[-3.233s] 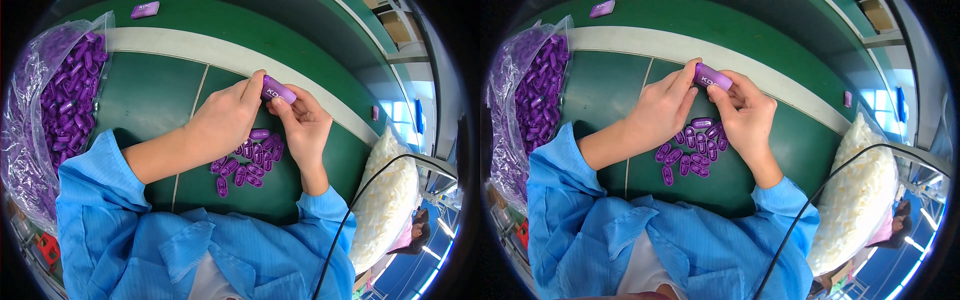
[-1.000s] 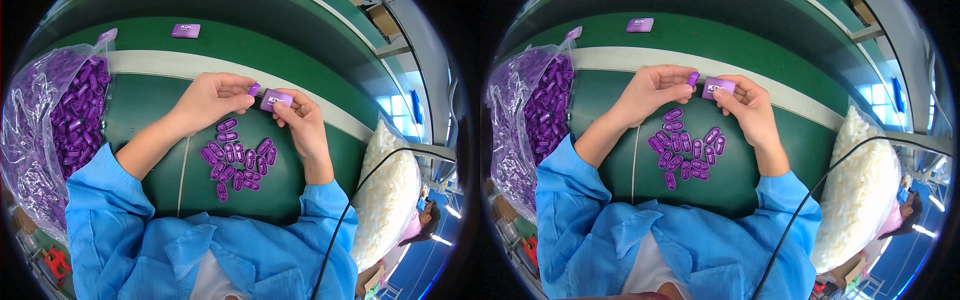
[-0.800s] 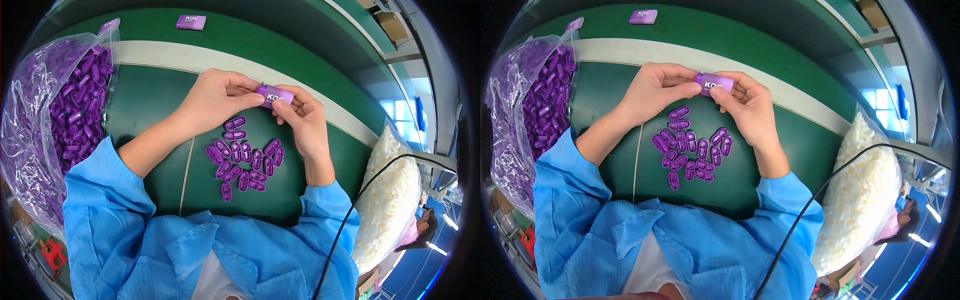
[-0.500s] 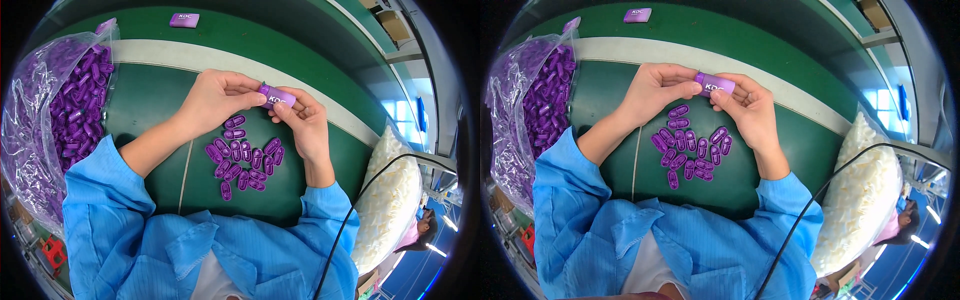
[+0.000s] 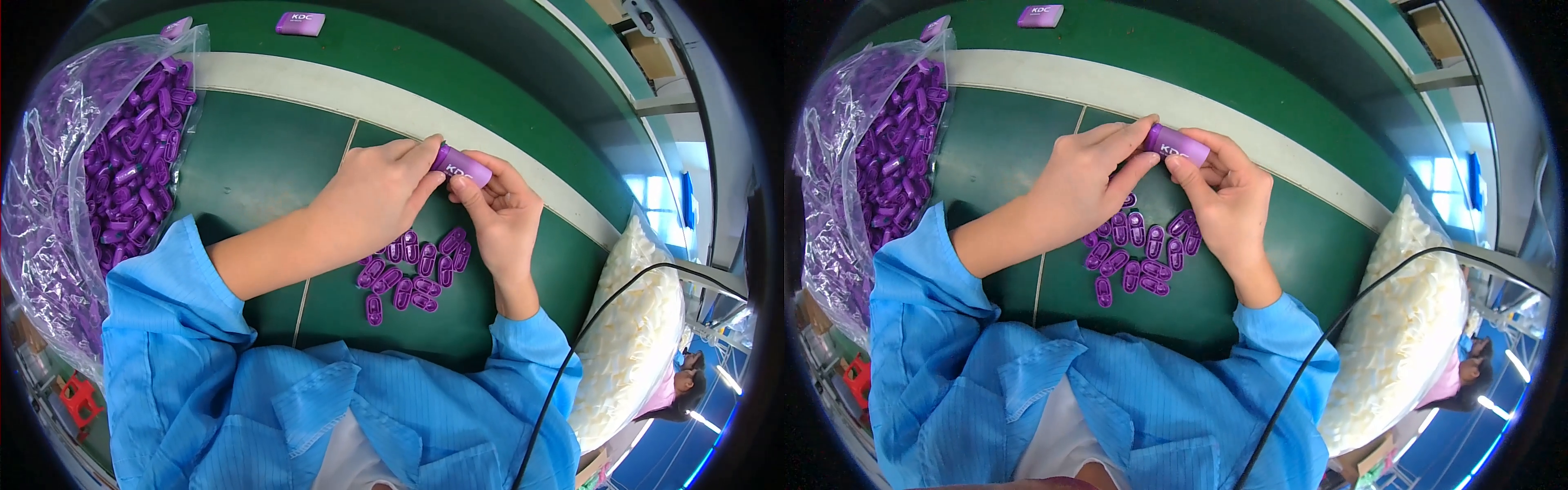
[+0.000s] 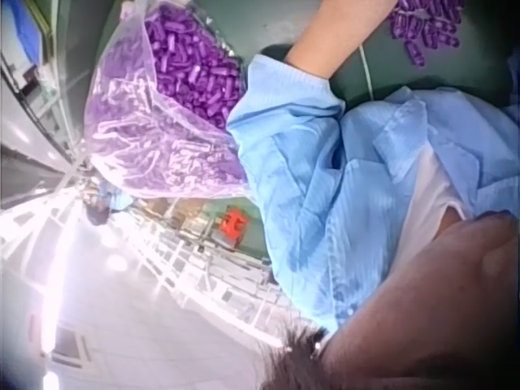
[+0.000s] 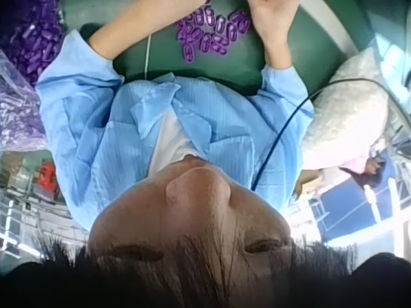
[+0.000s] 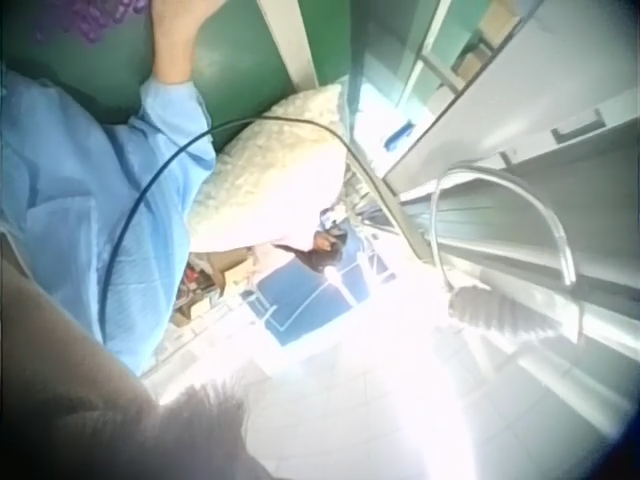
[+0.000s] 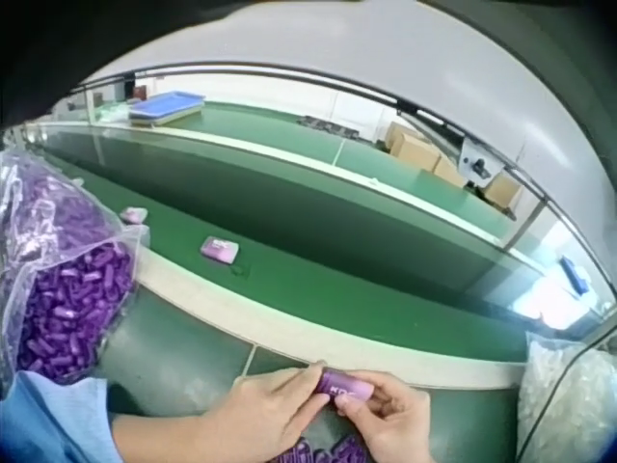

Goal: The person assembles electronic device cases by fitting purple plastic components into outer sleeves and placing the finished casings onto an upper shelf by hand.

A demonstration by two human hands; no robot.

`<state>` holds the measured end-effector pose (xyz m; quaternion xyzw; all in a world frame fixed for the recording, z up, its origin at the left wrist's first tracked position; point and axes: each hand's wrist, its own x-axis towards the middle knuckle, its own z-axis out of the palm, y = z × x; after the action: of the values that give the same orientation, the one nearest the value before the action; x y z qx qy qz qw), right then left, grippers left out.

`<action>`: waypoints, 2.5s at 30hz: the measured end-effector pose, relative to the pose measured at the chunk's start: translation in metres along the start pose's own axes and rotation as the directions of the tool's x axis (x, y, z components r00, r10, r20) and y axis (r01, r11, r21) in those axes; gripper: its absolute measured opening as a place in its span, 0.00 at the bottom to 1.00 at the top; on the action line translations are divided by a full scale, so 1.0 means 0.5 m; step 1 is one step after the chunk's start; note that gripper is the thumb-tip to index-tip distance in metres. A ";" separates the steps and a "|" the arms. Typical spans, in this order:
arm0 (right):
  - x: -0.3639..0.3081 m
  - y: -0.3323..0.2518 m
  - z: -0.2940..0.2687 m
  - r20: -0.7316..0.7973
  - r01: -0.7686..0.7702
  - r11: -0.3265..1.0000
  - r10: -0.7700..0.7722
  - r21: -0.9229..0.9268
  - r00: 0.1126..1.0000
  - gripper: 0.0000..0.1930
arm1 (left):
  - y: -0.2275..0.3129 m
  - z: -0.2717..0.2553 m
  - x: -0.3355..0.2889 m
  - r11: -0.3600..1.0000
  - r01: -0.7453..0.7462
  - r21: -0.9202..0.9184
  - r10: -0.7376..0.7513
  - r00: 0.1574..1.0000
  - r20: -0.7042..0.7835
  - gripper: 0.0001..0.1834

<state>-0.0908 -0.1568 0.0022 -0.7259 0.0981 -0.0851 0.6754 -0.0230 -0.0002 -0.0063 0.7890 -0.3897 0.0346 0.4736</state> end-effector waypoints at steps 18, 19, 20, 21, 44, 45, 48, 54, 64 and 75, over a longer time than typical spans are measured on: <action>0.006 0.008 0.009 -0.082 0.110 0.994 -0.108 0.011 0.991 0.15 | 0.001 -0.006 0.003 0.994 0.035 -0.103 -0.026 0.996 0.087 0.24; 0.007 0.009 0.009 -0.076 0.111 0.993 -0.108 0.035 0.991 0.15 | 0.001 -0.002 0.004 0.989 0.027 -0.144 -0.018 0.998 0.059 0.24; 0.007 0.011 0.010 -0.071 0.111 0.992 -0.107 0.060 0.992 0.15 | 0.001 0.001 0.005 0.982 0.018 -0.185 -0.013 0.999 0.031 0.25; 0.006 0.014 0.012 -0.071 0.108 0.992 -0.103 0.061 0.992 0.15 | 0.003 0.003 0.002 0.982 0.021 -0.186 -0.015 0.999 0.034 0.25; 0.026 0.024 0.024 -0.080 0.089 0.993 -0.095 -0.078 0.992 0.16 | -0.034 -0.014 0.034 0.925 0.280 -0.256 -0.244 0.956 0.163 0.13; 0.038 0.028 0.021 -0.082 0.088 0.993 -0.095 -0.079 0.992 0.16 | -0.062 -0.004 0.037 0.941 0.208 -0.268 -0.192 0.978 0.086 0.13; 0.072 0.043 -0.032 -0.075 0.238 0.783 -0.340 -0.574 0.937 0.18 | -0.100 -0.009 0.086 0.974 0.173 -0.148 -0.169 0.985 0.044 0.13; 0.090 0.108 -0.359 -0.397 -0.109 0.483 -0.548 -0.869 0.736 0.13 | -0.134 -0.134 0.148 0.871 0.462 0.167 -0.473 0.880 0.033 0.17; 0.032 0.081 -0.286 -0.526 0.022 0.910 -0.260 -0.415 0.810 0.07 | -0.063 -0.084 0.004 0.904 -0.425 -0.049 0.410 0.829 0.380 0.20; -0.009 0.012 -0.101 -0.036 -0.182 0.834 0.234 0.521 0.971 0.17 | -0.036 -0.030 0.002 0.899 -0.373 0.231 0.310 0.913 0.266 0.15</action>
<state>-0.1080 -0.2046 -0.0001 -0.4992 0.1834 -0.0697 0.8440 -0.0060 0.0149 -0.0104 0.7649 -0.5646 0.0832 0.2987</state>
